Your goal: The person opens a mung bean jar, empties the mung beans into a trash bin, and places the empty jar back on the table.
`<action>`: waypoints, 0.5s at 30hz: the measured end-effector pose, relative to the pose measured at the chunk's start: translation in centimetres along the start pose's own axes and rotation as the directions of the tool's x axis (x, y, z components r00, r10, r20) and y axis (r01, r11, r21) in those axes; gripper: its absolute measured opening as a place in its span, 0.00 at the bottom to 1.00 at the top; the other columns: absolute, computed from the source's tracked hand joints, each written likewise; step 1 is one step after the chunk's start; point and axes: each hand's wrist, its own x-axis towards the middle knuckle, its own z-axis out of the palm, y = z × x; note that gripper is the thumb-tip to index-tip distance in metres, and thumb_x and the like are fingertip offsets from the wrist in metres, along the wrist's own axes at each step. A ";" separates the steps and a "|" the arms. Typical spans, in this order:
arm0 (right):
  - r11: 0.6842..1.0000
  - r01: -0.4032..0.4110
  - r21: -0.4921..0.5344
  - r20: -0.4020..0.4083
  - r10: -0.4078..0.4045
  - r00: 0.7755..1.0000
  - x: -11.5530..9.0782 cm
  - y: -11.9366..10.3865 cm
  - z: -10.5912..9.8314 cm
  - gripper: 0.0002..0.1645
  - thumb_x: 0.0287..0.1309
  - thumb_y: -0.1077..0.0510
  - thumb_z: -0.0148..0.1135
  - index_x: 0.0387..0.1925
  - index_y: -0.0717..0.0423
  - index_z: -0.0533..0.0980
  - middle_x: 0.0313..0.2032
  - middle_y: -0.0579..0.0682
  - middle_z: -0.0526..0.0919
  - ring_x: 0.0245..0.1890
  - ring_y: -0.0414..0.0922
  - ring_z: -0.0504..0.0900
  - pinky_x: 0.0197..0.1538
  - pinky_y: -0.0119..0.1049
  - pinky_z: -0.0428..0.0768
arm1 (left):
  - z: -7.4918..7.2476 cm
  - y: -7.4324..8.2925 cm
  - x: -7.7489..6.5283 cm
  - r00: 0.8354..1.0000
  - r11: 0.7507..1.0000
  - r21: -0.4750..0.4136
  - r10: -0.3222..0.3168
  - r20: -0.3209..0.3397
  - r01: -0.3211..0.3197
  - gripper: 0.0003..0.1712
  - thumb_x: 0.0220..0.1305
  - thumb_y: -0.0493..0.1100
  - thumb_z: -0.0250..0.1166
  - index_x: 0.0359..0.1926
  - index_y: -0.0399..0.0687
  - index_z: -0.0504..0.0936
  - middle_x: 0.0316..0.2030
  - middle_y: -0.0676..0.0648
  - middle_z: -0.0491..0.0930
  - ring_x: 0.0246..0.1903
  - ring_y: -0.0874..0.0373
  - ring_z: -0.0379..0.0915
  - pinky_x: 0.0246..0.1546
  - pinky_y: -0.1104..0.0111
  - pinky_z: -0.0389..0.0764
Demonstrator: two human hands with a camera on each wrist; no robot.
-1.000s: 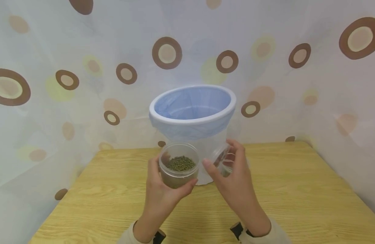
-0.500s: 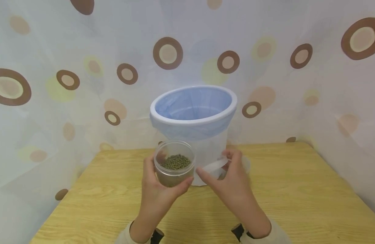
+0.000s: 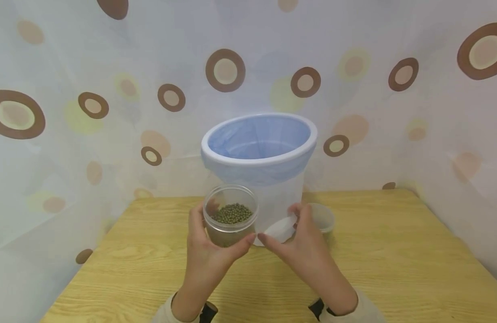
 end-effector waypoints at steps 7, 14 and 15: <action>0.997 0.007 -0.080 0.046 -0.004 0.999 0.0 0.8 1.0 0.43 0.43 0.45 0.77 0.47 0.65 0.61 0.34 0.55 0.73 0.30 0.45 0.71 0.31 0.36 0.71 | 0.0 0.0 0.1 1.000 1.000 0.014 0.009 -0.008 -0.009 0.50 0.39 0.46 0.81 0.61 0.44 0.62 0.52 0.45 0.67 0.53 0.56 0.64 0.52 0.57 0.71; 0.992 -0.003 -0.129 0.139 0.021 0.990 -0.2 1.6 2.0 0.39 0.40 0.44 0.78 0.40 0.62 0.63 0.27 0.53 0.75 0.27 0.45 0.72 0.33 0.38 0.73 | 0.1 -0.1 0.1 1.000 1.000 0.019 0.007 -0.015 -0.006 0.49 0.39 0.46 0.81 0.61 0.45 0.63 0.51 0.47 0.67 0.52 0.56 0.65 0.51 0.58 0.72; 0.991 -0.010 -0.133 0.154 0.031 0.988 -0.2 1.7 2.1 0.39 0.40 0.44 0.78 0.40 0.61 0.63 0.26 0.52 0.75 0.26 0.45 0.72 0.33 0.38 0.73 | 0.1 -0.1 0.1 1.000 1.000 0.020 0.008 -0.016 -0.008 0.49 0.39 0.46 0.81 0.61 0.45 0.63 0.51 0.47 0.67 0.52 0.56 0.65 0.51 0.58 0.72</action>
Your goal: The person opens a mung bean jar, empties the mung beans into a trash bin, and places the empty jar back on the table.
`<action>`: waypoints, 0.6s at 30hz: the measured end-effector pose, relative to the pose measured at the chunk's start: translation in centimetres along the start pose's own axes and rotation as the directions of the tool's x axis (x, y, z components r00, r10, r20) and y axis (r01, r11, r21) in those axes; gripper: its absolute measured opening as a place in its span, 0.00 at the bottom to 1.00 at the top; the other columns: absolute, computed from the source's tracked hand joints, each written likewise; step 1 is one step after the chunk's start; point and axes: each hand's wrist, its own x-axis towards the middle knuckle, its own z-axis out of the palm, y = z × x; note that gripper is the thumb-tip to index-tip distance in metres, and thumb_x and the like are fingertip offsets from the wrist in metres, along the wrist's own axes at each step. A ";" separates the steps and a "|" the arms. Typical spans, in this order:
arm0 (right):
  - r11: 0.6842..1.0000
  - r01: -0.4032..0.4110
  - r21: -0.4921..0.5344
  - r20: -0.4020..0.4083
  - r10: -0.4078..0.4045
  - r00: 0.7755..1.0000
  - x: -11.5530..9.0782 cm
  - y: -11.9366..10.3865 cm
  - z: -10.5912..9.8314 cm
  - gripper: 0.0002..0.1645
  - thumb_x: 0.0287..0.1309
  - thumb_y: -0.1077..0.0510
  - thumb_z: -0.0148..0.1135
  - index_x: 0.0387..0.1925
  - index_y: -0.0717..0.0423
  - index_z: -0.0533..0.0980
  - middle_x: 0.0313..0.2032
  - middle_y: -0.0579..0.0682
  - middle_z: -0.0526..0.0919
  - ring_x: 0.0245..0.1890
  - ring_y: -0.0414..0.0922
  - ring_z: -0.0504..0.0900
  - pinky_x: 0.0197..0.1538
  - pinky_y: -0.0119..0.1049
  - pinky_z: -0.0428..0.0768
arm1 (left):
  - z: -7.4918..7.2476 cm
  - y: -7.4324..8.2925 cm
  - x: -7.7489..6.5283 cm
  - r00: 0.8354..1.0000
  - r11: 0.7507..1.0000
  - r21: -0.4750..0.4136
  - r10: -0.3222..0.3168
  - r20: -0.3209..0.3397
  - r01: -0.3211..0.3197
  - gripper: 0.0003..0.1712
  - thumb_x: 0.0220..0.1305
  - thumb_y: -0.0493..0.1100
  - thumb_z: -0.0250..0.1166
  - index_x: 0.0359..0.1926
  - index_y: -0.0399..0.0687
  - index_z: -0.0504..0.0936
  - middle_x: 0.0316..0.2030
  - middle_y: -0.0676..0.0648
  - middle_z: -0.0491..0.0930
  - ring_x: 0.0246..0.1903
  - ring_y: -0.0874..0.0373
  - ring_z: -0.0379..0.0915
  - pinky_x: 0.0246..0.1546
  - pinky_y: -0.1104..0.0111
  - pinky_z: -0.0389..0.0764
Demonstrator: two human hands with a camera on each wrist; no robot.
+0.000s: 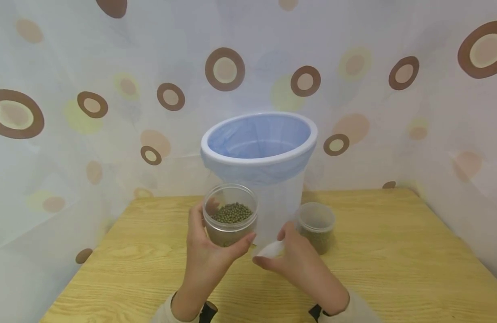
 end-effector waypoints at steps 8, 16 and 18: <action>0.999 -0.037 -0.029 0.121 0.040 0.992 0.2 1.0 1.6 0.34 0.41 0.39 0.76 0.34 0.58 0.67 0.19 0.47 0.70 0.19 0.42 0.68 0.25 0.36 0.69 | 0.0 -0.1 0.0 1.000 1.000 -0.004 0.003 0.007 -0.003 0.50 0.39 0.47 0.81 0.61 0.47 0.62 0.52 0.48 0.67 0.53 0.56 0.65 0.51 0.58 0.72; 0.999 -0.012 -0.050 0.162 0.020 0.987 0.2 1.6 2.7 0.34 0.39 0.39 0.76 0.32 0.59 0.68 0.20 0.47 0.70 0.19 0.42 0.67 0.23 0.35 0.68 | 0.0 0.0 -0.1 1.000 1.000 0.002 -0.010 0.008 0.010 0.50 0.39 0.47 0.81 0.61 0.48 0.62 0.52 0.49 0.67 0.53 0.57 0.64 0.52 0.57 0.72; 0.999 -0.009 -0.052 0.164 0.018 0.986 0.3 1.7 2.9 0.34 0.40 0.39 0.76 0.33 0.59 0.69 0.21 0.47 0.70 0.20 0.42 0.67 0.24 0.35 0.68 | 0.0 0.0 -0.1 1.000 1.000 0.005 -0.010 0.009 0.010 0.50 0.39 0.48 0.81 0.62 0.48 0.62 0.52 0.49 0.66 0.53 0.56 0.64 0.52 0.57 0.72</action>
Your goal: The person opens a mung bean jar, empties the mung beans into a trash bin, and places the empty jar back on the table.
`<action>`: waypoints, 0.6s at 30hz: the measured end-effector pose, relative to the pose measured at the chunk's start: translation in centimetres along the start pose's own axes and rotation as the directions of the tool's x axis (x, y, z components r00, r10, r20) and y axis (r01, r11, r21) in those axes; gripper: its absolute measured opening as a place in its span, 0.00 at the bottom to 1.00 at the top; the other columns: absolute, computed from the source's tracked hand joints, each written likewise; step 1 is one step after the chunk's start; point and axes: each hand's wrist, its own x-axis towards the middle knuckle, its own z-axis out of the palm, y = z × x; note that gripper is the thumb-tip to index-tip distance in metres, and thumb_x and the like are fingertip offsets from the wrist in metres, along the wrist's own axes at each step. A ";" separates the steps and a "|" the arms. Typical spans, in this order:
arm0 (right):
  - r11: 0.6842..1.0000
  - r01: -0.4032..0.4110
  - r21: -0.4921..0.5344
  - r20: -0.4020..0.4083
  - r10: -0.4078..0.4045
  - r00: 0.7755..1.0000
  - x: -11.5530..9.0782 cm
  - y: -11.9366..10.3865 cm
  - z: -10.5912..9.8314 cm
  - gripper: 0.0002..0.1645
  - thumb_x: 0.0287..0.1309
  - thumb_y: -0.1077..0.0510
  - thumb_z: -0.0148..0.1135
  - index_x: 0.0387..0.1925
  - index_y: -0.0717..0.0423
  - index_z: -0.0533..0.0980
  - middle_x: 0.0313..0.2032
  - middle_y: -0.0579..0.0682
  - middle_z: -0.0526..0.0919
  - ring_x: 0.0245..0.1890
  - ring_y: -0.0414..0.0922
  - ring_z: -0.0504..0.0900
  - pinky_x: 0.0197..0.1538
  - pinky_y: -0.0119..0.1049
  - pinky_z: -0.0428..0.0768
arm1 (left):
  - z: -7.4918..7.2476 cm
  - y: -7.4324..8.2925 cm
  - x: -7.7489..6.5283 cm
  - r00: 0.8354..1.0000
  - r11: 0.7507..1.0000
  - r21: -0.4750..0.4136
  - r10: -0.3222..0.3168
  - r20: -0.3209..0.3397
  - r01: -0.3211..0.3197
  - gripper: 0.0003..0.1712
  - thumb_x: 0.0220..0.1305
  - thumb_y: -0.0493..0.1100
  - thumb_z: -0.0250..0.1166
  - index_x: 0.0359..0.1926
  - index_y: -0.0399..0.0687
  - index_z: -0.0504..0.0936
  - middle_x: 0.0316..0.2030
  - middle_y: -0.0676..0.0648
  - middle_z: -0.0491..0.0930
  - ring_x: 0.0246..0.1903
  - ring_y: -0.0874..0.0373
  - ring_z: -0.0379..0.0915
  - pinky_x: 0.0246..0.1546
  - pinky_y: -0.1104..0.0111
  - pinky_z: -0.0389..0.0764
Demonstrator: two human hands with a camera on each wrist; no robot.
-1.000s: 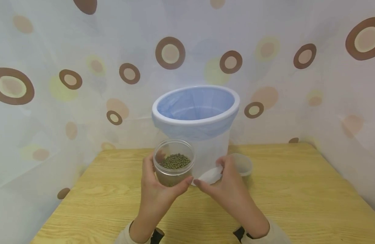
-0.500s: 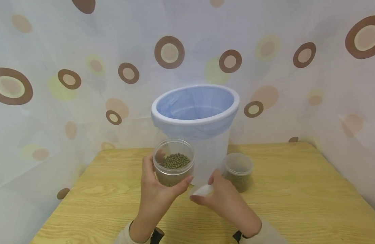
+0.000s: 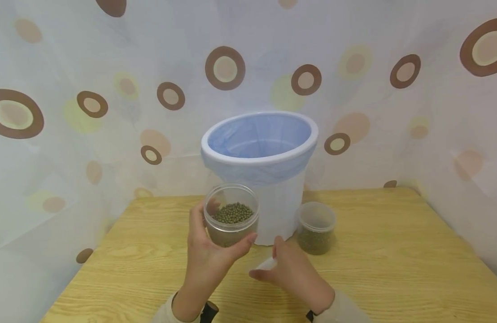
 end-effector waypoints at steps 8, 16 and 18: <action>0.998 -0.015 -0.056 0.005 0.016 1.000 0.4 0.5 0.2 0.43 0.39 0.37 0.75 0.48 0.65 0.74 0.41 0.56 0.83 0.37 0.53 0.81 0.40 0.49 0.79 | -0.1 0.0 0.0 1.000 1.000 -0.001 -0.006 0.006 0.006 0.50 0.39 0.47 0.81 0.62 0.47 0.62 0.53 0.48 0.66 0.53 0.56 0.64 0.52 0.56 0.72; 0.994 0.041 -0.101 -0.012 -0.043 0.999 0.9 1.4 0.8 0.48 0.37 0.36 0.76 0.55 0.63 0.75 0.50 0.59 0.81 0.46 0.59 0.80 0.48 0.55 0.77 | -0.1 0.0 0.1 1.000 1.000 0.013 0.006 -0.005 -0.006 0.50 0.39 0.47 0.81 0.61 0.44 0.62 0.52 0.44 0.67 0.53 0.56 0.65 0.51 0.57 0.72; 0.993 0.039 -0.108 -0.010 -0.040 0.999 1.0 1.6 0.9 0.48 0.37 0.36 0.76 0.54 0.64 0.75 0.50 0.59 0.81 0.48 0.59 0.80 0.50 0.54 0.76 | -0.1 0.0 0.2 1.000 1.000 0.020 0.013 -0.010 -0.013 0.50 0.38 0.47 0.81 0.61 0.44 0.62 0.51 0.44 0.67 0.53 0.55 0.65 0.51 0.57 0.72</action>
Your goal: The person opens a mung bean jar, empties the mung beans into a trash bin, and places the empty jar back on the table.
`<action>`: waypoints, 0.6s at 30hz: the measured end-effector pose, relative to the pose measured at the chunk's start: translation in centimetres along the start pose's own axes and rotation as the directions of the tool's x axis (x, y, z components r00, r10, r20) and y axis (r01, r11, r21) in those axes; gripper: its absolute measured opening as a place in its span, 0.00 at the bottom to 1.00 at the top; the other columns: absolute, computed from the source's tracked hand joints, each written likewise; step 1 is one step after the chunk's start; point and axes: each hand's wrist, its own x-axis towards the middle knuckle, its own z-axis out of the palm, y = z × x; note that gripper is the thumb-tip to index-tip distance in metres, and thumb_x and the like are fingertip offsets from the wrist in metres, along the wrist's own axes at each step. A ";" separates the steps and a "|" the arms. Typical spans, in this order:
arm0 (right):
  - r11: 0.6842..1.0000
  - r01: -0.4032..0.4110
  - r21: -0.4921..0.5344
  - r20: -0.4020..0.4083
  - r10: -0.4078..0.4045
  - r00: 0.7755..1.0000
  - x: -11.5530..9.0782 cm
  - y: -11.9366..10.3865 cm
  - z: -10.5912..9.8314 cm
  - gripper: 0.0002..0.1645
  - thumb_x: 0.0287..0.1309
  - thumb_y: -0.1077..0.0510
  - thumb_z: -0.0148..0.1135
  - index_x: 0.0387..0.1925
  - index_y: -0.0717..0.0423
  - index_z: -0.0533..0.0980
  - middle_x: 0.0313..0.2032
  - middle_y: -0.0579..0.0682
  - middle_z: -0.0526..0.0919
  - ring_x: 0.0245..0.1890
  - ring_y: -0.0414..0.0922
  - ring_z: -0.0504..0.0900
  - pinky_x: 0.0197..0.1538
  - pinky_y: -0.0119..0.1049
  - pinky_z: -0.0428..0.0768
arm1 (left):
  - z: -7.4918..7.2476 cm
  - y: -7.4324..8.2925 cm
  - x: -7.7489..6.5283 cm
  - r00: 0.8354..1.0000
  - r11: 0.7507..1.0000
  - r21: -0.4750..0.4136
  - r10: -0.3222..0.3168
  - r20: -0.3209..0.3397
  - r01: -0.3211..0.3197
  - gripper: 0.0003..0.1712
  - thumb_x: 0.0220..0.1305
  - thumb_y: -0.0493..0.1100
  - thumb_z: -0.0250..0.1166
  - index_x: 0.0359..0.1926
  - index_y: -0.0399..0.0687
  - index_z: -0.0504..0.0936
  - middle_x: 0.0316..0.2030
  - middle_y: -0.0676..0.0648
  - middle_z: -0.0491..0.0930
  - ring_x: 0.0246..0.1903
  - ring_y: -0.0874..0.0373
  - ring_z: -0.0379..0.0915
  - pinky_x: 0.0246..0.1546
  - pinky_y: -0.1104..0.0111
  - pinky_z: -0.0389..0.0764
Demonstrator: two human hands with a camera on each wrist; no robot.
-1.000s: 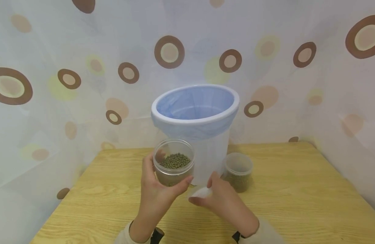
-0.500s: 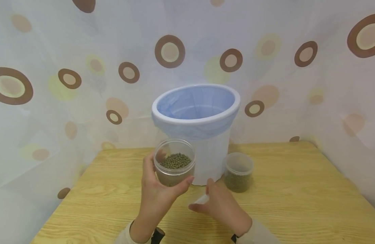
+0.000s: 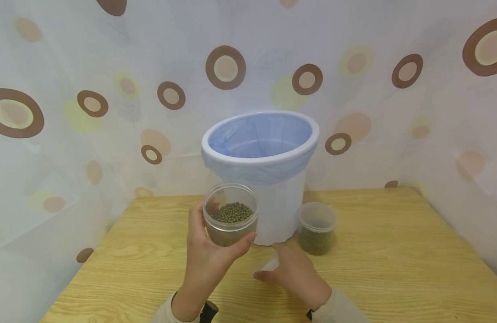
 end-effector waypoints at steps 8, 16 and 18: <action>0.998 0.046 0.042 0.018 -0.047 0.999 0.2 0.6 0.3 0.50 0.37 0.36 0.75 0.57 0.64 0.74 0.54 0.58 0.79 0.55 0.58 0.76 0.55 0.54 0.73 | -0.1 0.0 0.1 1.000 1.000 -0.010 -0.005 0.000 0.005 0.50 0.39 0.46 0.81 0.62 0.47 0.62 0.51 0.46 0.67 0.52 0.56 0.66 0.51 0.56 0.73; 0.992 0.118 0.048 -0.006 -0.118 0.993 0.6 1.2 0.9 0.50 0.37 0.35 0.75 0.59 0.60 0.74 0.54 0.56 0.79 0.54 0.55 0.78 0.55 0.52 0.74 | -0.1 -0.1 0.1 1.000 1.000 -0.010 0.000 0.000 0.000 0.50 0.39 0.46 0.81 0.61 0.45 0.62 0.51 0.44 0.67 0.52 0.55 0.66 0.51 0.56 0.72; 0.990 0.132 0.059 -0.010 -0.131 0.991 0.7 1.1 1.0 0.51 0.36 0.35 0.75 0.60 0.58 0.73 0.55 0.55 0.79 0.53 0.55 0.78 0.54 0.52 0.74 | -0.1 -0.1 0.1 1.000 1.000 -0.009 0.000 0.000 0.000 0.50 0.39 0.46 0.81 0.61 0.44 0.62 0.51 0.45 0.67 0.52 0.55 0.66 0.51 0.56 0.72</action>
